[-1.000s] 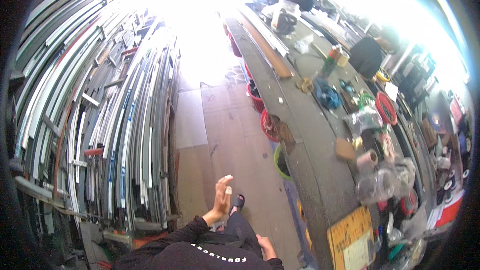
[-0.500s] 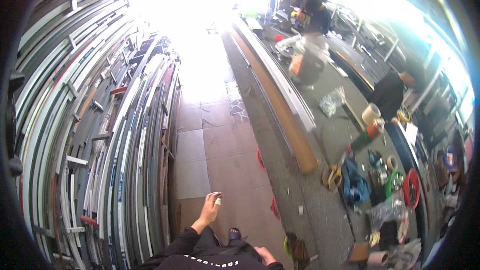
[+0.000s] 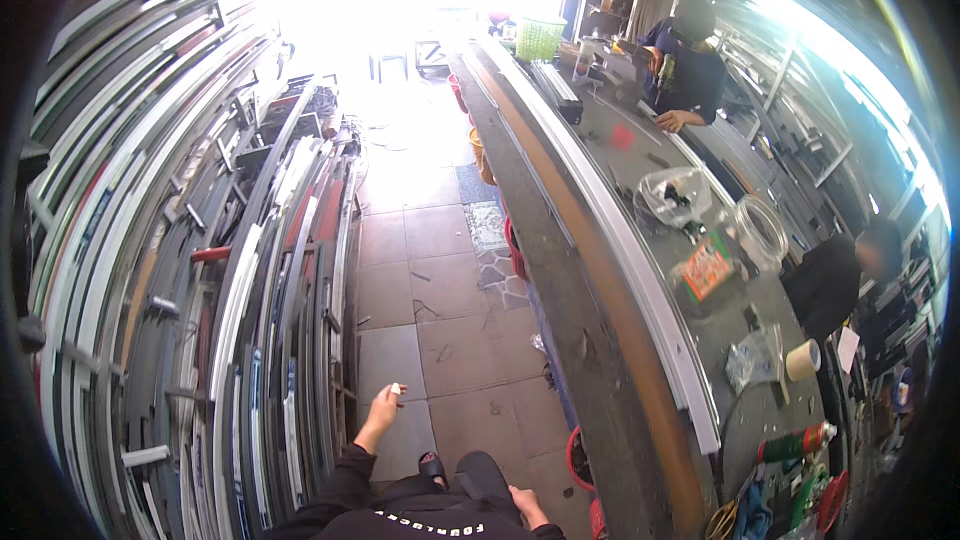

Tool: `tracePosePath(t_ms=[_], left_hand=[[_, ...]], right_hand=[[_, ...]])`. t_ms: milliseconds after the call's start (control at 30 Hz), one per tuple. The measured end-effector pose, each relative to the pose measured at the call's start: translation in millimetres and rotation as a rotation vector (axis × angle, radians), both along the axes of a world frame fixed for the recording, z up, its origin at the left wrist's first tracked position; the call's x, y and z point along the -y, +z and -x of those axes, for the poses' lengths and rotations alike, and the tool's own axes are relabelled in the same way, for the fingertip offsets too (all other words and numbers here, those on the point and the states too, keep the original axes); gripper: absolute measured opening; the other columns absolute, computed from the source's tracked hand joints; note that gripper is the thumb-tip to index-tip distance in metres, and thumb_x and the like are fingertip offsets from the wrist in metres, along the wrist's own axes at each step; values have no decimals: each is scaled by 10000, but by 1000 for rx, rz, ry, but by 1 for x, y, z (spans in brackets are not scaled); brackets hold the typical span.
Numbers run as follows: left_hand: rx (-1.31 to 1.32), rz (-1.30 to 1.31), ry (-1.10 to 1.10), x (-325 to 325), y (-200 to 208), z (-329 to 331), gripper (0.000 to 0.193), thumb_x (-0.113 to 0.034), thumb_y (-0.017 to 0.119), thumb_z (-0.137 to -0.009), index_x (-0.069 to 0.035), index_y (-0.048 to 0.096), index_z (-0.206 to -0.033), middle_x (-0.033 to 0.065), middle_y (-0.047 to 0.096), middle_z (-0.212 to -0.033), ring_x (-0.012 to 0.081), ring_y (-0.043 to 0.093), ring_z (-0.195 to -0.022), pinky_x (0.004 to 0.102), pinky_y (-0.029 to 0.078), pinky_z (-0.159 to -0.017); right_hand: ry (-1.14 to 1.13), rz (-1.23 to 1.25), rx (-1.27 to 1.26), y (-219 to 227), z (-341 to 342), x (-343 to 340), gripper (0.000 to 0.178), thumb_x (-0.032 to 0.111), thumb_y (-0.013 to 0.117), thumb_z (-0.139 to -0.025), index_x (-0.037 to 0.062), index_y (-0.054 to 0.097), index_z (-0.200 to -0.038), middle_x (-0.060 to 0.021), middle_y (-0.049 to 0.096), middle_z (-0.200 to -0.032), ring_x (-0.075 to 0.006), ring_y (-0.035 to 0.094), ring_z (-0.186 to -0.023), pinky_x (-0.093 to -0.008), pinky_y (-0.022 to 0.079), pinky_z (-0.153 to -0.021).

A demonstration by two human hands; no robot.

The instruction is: The person uses shears to cut a small piece from a cardboard strip, then places the shears down. They pick up a long metal frame and insert a small metal piece into its channel, sliding it along the length. The person repeats this with another metal frame, inserting and sliding the piece into place.

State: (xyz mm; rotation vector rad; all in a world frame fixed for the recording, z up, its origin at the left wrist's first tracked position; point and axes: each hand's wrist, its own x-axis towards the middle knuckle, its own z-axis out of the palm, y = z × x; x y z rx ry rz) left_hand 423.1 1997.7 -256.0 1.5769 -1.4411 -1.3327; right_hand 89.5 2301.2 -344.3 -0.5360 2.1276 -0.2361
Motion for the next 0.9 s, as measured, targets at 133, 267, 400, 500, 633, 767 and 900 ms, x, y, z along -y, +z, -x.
tracePosePath(t_ms=[133,267,400,500,633,767,900], left_hand=[[-116,-127,31,131,5,-5,467,-383,385,-1087,-42,665,-1242,102,732,-1116,202,697,-880,324,546,-738],[-120,-331,32,226,-30,13,446,-314,393,-1066,-11,650,-1269,129,737,-1096,231,701,-936,354,574,-770],[-8,-575,-240,300,-56,37,475,-375,396,-1073,-33,641,-1292,116,748,-1072,208,700,-935,362,569,-779],[154,-503,-495,374,-56,42,492,-426,427,-1061,-44,647,-1282,137,746,-1118,278,704,-980,421,549,-861],[367,-274,-477,480,-69,15,488,-422,485,-1015,-33,672,-1241,200,710,-1197,413,646,-1141,462,504,-961],[48,-729,-41,588,-99,-28,453,-366,463,-1037,-33,671,-1263,163,741,-1127,235,721,-936,371,555,-716],[-12,-612,-93,723,-103,-77,429,-354,436,-1052,-55,661,-1263,137,750,-1061,190,697,-740,322,528,-567]], right_hand=[[-144,158,350,6,4,96,496,428,700,-923,-64,749,-969,-187,752,-935,-219,702,-894,-363,544,-806],[-259,332,404,-21,8,203,454,425,710,-931,-11,748,-1053,-127,749,-942,-193,688,-853,-347,540,-774],[-80,141,414,-28,29,329,462,402,684,-945,-27,722,-1114,-142,743,-1011,-203,681,-939,-342,525,-833],[19,120,512,-17,57,422,471,384,665,-956,-39,703,-1160,-153,738,-1063,-210,676,-1003,-339,514,-878],[184,286,924,-28,81,530,487,360,639,-971,-56,677,-1221,-168,732,-1132,-220,669,-1090,-334,500,-938],[780,-233,300,-54,57,714,507,434,606,-971,1,698,-1219,-174,735,-1138,-255,682,-1088,-346,496,-964],[562,-329,120,4,15,896,592,586,599,-878,24,786,-891,-166,766,-893,-314,751,-814,-426,561,-790]])
